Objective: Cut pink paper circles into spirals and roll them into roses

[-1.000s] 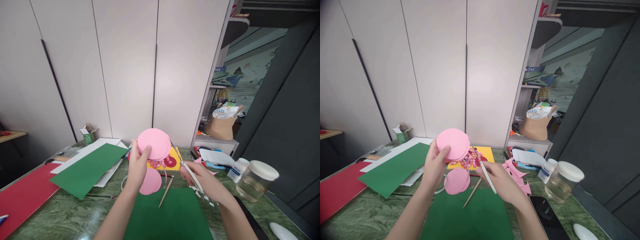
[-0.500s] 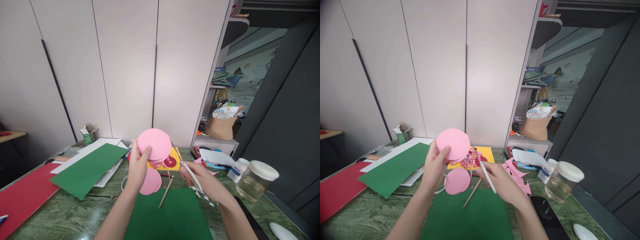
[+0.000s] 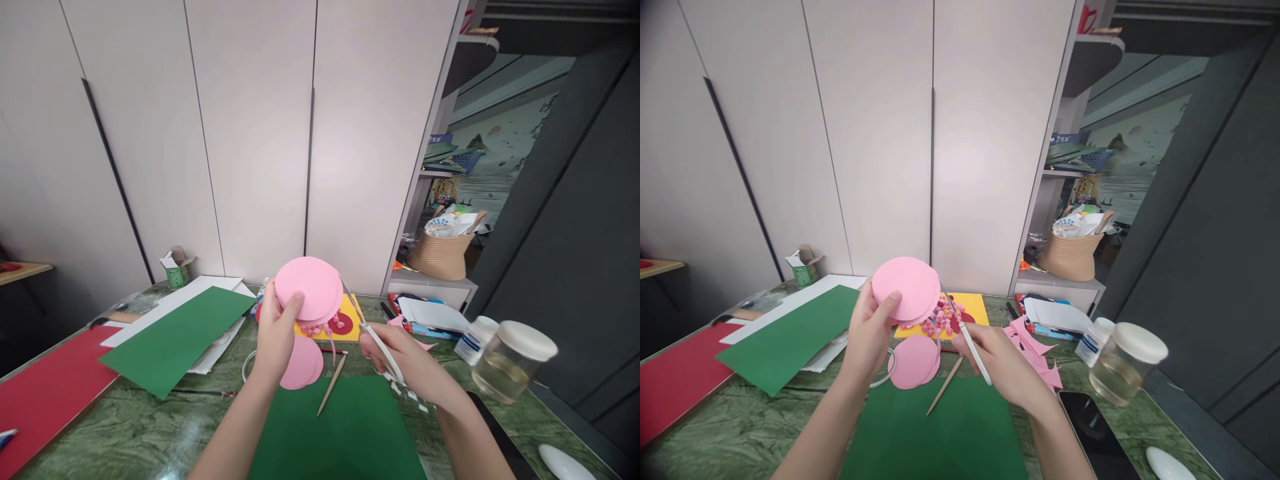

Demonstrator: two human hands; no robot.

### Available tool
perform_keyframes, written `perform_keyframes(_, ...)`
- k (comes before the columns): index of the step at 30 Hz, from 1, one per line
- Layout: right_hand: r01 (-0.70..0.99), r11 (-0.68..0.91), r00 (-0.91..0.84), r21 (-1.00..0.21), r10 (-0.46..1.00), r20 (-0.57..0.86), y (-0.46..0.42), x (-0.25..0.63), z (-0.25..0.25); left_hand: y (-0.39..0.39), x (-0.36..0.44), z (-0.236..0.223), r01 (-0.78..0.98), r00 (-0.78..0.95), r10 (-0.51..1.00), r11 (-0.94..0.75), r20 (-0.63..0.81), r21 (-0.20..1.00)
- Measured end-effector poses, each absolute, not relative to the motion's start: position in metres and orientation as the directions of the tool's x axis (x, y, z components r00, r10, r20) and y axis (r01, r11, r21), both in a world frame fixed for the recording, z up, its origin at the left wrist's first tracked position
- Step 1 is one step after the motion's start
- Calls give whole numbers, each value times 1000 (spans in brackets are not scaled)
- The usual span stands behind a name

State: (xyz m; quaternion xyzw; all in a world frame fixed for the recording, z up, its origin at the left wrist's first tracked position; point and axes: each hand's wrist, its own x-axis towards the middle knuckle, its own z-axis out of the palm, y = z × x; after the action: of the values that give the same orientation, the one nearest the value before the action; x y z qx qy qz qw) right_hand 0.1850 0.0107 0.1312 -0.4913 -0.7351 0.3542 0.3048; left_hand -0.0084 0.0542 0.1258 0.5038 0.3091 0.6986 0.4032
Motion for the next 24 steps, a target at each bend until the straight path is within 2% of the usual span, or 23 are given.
perform_keyframes(24,493,263,-322,-829,941,107,10,182,133,54,-9,124,-212,-142,879,-476,455,854)
